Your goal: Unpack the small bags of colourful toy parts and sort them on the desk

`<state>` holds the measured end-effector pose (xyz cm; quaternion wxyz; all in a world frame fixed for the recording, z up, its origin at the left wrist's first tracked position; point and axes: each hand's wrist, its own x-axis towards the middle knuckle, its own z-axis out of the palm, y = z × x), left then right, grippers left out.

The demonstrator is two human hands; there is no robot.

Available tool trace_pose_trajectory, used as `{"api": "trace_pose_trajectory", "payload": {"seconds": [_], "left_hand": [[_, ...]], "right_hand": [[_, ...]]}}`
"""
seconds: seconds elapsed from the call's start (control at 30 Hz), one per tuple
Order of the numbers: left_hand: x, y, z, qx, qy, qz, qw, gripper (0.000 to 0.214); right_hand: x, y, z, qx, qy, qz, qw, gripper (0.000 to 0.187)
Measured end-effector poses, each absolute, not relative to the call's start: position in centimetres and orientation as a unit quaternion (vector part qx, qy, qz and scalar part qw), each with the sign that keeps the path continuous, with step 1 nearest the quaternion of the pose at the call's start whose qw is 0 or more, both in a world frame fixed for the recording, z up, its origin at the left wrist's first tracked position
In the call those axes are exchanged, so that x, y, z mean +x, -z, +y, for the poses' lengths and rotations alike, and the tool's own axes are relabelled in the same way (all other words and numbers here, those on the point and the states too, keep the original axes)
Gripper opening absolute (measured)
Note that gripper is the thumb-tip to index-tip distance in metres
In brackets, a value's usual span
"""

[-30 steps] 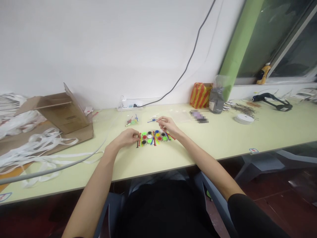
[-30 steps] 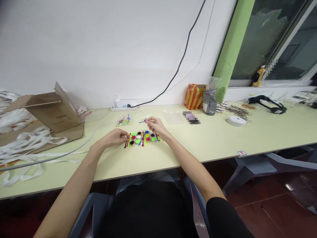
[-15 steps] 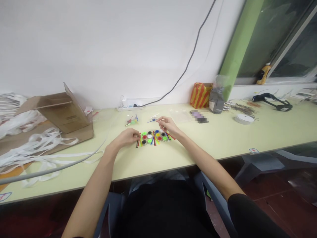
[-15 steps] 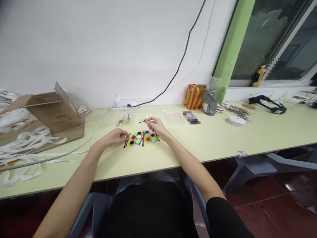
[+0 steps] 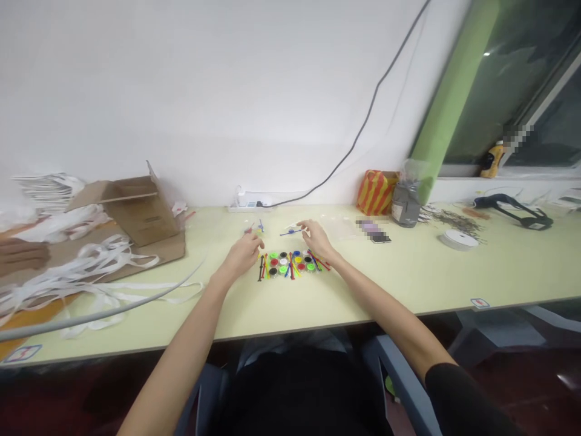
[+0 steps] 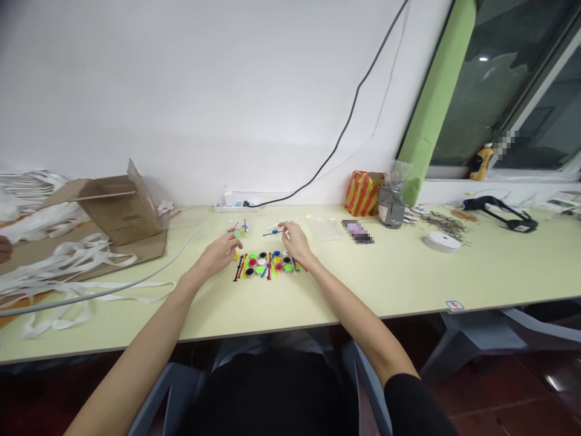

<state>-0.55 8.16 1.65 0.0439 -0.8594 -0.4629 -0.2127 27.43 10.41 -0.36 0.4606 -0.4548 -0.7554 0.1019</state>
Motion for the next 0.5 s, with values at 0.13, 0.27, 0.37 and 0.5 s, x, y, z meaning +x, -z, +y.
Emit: {"api": "trace_pose_trajectory", "payload": {"seconds": [0.13, 0.27, 0.37, 0.5], "left_hand": [[0.0, -1.5, 7.9, -0.866, 0.254, -0.429, 0.052, 0.028], [0.4, -1.3, 7.7, -0.867, 0.272, -0.416, 0.04, 0.026], [0.4, -1.2, 7.7, -0.867, 0.282, -0.409, 0.032, 0.025], [0.6, -1.3, 7.6, -0.865, 0.3, -0.401, 0.032, 0.025]], "right_hand": [[27.1, 0.0, 14.8, -0.501, -0.053, -0.801, 0.324, 0.034], [25.7, 0.0, 17.3, -0.511, -0.029, -0.825, 0.238, 0.031], [24.7, 0.3, 17.4, -0.516, -0.006, -0.833, 0.2, 0.024], [24.7, -0.1, 16.1, -0.517, 0.002, -0.829, 0.212, 0.017]]}}
